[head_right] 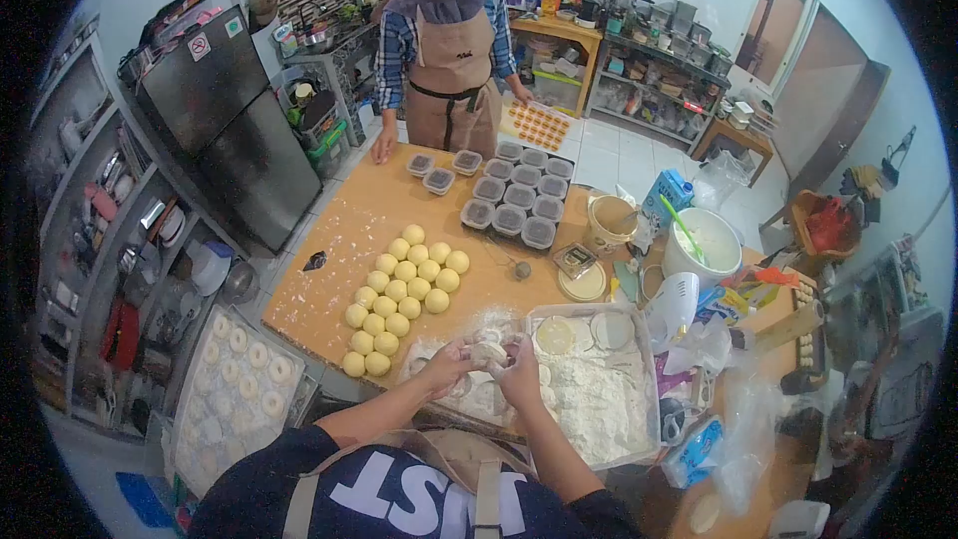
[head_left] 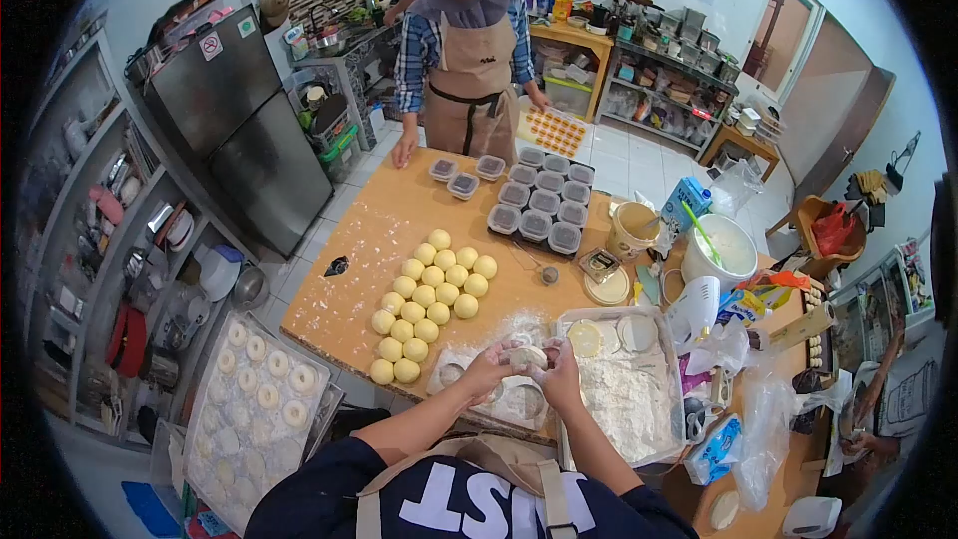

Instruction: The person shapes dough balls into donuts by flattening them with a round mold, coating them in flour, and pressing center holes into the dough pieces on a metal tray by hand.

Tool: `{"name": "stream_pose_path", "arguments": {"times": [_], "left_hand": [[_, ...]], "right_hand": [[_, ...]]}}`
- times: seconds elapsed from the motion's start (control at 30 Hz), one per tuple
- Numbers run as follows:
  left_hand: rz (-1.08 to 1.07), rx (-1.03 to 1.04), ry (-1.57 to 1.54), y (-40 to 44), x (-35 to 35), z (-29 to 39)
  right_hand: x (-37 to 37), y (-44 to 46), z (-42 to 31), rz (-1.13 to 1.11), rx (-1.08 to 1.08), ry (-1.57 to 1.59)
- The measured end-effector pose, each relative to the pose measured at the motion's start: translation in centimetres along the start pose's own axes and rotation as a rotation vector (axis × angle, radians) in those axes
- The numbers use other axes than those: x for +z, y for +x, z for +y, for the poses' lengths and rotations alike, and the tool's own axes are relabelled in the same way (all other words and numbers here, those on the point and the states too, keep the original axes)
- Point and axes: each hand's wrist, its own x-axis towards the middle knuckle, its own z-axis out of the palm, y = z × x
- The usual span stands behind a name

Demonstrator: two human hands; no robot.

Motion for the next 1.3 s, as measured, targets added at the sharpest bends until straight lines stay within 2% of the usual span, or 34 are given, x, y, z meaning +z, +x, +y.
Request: {"name": "stream_pose_path", "arguments": {"times": [0.17, 0.27, 0.37, 0.47, 0.57, 0.67, 0.77, 0.87, 0.97, 1.07, 1.17, 1.3], "left_hand": [[0.064, 0.102, -0.053, 0.1, 1.1, -0.2], [0.09, 0.17, 0.053, 0.2, 1.2, 0.8], [0.159, 0.279, 0.313, 0.4, 1.4, 1.3], [0.17, 0.259, 0.418, 0.4, 2.5, 1.9], [-0.004, 0.276, 0.202, 0.3, 3.3, 2.1], [-0.022, 0.377, 0.463, 0.5, 2.3, 1.4], [-0.066, 0.478, 0.441, 1.5, 1.3, 0.3], [-0.012, 0.313, 0.345, 1.2, 2.2, 1.2], [-0.055, 0.372, 0.482, 1.4, 1.7, 0.5], [-0.142, 0.409, 0.206, 1.9, 1.7, 0.1], [-0.076, 0.4, 0.305, 1.7, 2.7, 0.8], [-0.15, 0.467, 0.457, 1.3, 2.3, 0.5]], "right_hand": [[-0.1, -1.0, -2.4, 0.122, -0.167, -0.135], [0.2, -0.4, -1.2, 0.144, -0.18, 0.002], [0.1, 0.7, 1.6, 0.164, -0.14, 0.195], [0.0, 0.3, -0.6, 0.231, -0.06, 0.149], [-0.9, 0.5, -1.0, 0.151, -0.138, -0.212], [-1.7, 1.0, -0.3, 0.223, -0.253, -0.348], [-1.9, 0.9, -1.0, 0.349, -0.235, -0.487], [-1.4, 0.5, -1.8, 0.298, -0.345, -0.571], [-1.6, 1.0, -1.6, 0.361, -0.388, -0.476], [-1.9, 0.6, -2.4, 0.383, -0.271, -0.549], [-1.5, 0.4, -1.9, 0.302, -0.365, -0.612], [-2.0, 0.3, -2.8, 0.385, -0.355, -0.53]]}}
